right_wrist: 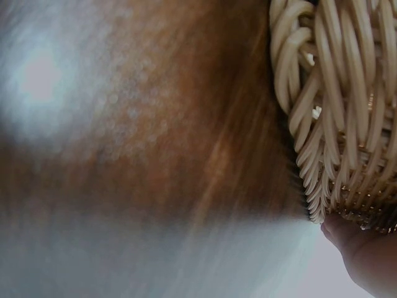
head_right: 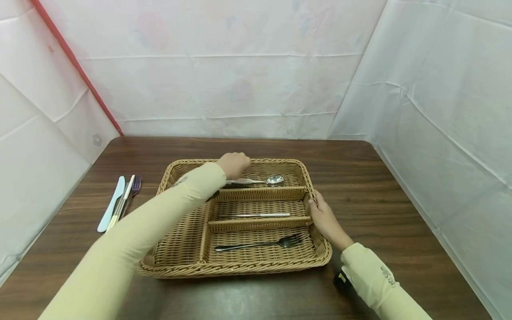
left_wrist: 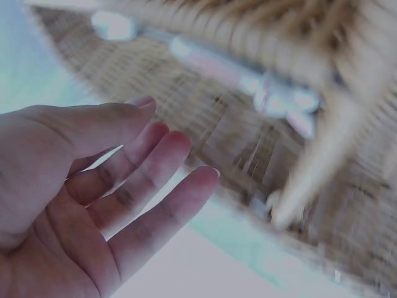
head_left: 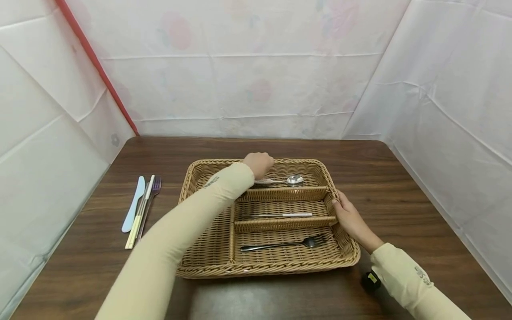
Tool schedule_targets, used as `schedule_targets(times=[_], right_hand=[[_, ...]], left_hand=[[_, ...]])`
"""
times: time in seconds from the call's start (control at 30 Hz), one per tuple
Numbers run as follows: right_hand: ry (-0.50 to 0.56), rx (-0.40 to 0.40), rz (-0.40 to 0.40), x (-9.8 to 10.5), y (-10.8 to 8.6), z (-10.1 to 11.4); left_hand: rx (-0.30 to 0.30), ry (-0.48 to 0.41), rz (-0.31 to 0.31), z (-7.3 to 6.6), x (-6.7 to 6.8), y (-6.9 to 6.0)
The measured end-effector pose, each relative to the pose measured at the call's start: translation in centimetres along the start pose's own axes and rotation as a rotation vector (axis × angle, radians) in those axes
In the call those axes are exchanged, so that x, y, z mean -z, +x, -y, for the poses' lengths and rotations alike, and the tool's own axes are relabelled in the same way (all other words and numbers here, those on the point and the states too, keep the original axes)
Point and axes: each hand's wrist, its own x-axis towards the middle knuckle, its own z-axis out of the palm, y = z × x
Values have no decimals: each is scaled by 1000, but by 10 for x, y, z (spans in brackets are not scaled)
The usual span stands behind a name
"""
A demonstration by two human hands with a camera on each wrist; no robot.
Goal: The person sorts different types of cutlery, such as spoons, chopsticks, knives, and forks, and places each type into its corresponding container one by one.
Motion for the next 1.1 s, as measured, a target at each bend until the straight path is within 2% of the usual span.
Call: schedule_targets(times=[0.1, 0.23, 0.3, 0.4, 0.5, 0.57, 0.73, 0.93, 1.1], right_hand=[[-1, -3, 8, 0, 1, 1], [-3, -6, 14, 2, 2, 2], [-3, -8, 10, 3, 1, 1], [-6, -8, 6, 5, 0, 0], [-14, -12, 4, 7, -2, -2], [-23, -16, -1, 8, -3, -3], [-42, -36, -15, 13, -5, -2], [-42, -46, -16, 15, -1, 0], [-70, -75, 16, 13, -13, -8]], left_hand=[[-11, -80, -75, 13, 16, -23], [-4, -161, -147, 40, 31, -65], [20, -186, -175, 57, 33, -87], [72, -187, -210, 87, 27, -120], [145, -181, -217, 117, 14, -151], [200, -183, -200, 133, 2, -169], [347, -217, -137, 166, -31, -202], [522, -288, -24, 191, -68, -222], [567, -374, 85, 190, -95, -228]])
